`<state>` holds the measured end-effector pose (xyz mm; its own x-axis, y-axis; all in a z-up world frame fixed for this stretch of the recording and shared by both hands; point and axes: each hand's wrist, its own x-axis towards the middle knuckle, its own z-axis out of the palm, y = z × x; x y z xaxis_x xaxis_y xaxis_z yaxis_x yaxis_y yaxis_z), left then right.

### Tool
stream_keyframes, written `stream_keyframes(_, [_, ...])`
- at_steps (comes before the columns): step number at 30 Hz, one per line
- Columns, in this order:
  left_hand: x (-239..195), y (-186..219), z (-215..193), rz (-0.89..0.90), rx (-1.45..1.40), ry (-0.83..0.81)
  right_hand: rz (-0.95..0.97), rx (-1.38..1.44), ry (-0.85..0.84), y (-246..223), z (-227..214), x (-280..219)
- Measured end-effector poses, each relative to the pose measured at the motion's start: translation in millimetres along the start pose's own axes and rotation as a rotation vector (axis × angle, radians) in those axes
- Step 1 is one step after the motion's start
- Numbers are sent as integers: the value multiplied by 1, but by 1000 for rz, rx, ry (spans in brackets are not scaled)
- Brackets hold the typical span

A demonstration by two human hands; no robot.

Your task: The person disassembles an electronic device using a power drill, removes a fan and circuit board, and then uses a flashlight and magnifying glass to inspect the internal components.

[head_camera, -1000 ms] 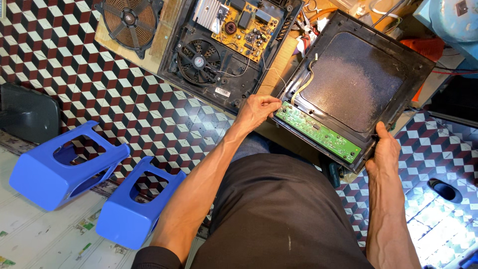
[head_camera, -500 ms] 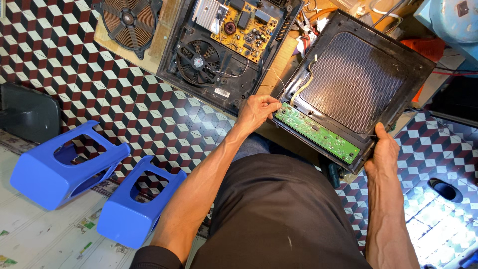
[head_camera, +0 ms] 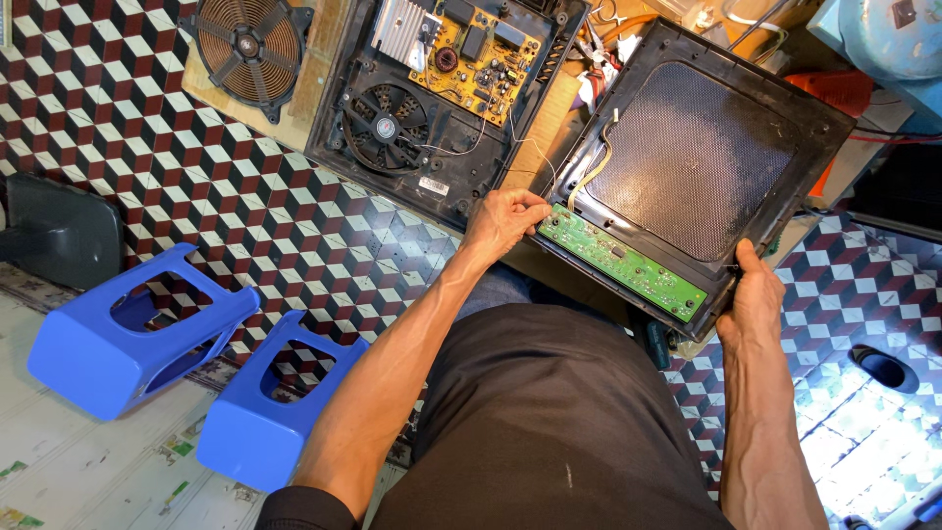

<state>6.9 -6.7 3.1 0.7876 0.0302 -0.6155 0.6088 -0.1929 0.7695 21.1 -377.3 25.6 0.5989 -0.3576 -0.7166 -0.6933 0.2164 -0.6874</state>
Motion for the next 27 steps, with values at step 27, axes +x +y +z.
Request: stream_keyframes(27, [-83,38,22,798,512,403,-2,13,-19,6,-4,7])
